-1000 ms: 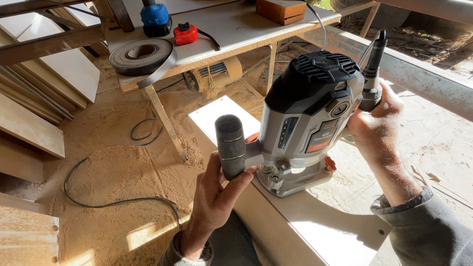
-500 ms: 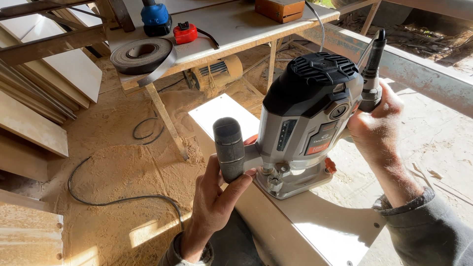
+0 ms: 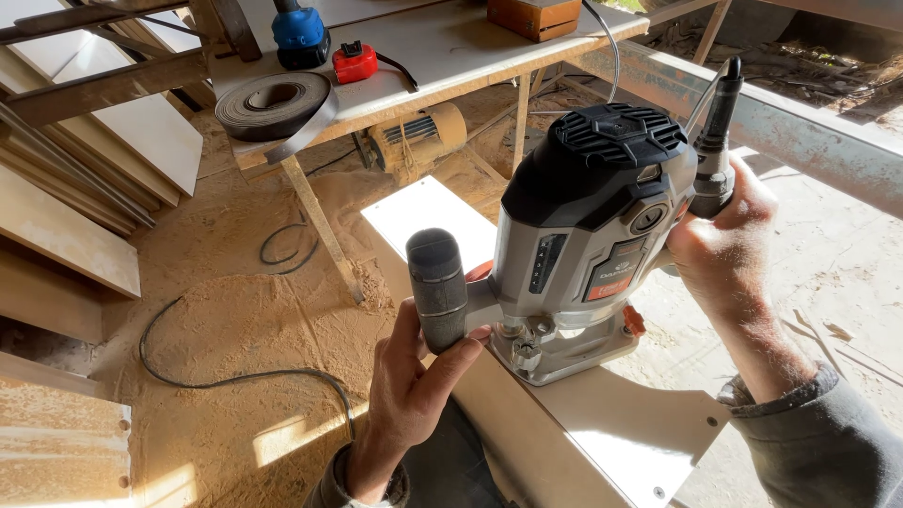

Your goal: The person positions a white rectangular wooden board on a workbench and uses a handheld electric router to shape the edges. The person holds the tool with both hands and guides it along the wood's perimeter, creating a routed profile.

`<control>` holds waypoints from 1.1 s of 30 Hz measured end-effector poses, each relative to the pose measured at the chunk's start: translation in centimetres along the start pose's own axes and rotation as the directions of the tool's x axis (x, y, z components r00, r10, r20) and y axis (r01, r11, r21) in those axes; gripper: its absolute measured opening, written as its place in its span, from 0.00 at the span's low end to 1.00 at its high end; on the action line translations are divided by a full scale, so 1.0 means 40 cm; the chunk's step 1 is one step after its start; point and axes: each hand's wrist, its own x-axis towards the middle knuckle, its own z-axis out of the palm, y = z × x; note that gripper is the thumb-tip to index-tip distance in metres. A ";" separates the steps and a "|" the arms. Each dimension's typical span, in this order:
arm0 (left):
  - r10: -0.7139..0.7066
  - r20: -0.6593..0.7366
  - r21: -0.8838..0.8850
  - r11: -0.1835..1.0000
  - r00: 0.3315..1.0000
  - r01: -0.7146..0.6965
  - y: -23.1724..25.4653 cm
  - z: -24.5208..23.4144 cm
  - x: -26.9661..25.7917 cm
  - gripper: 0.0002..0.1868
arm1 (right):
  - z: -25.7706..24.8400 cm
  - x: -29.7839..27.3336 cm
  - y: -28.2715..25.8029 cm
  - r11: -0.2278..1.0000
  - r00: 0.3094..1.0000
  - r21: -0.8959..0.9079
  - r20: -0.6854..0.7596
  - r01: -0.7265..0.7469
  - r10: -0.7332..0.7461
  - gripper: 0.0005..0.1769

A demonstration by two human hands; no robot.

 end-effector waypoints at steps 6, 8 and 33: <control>0.014 -0.001 -0.023 1.000 1.000 -0.014 0.007 0.004 -0.011 0.18 | -0.012 -0.009 -0.011 1.000 1.000 -0.026 0.012 -0.014 0.015 0.17; 0.012 0.001 -0.019 1.000 1.000 -0.012 0.009 0.006 -0.016 0.18 | -0.016 -0.012 -0.012 0.999 1.000 -0.036 0.010 -0.015 0.016 0.17; 0.156 0.078 0.067 0.985 0.985 -0.161 0.012 0.019 0.030 0.16 | -0.025 0.006 0.054 0.998 0.999 -0.044 -0.020 0.033 -0.034 0.12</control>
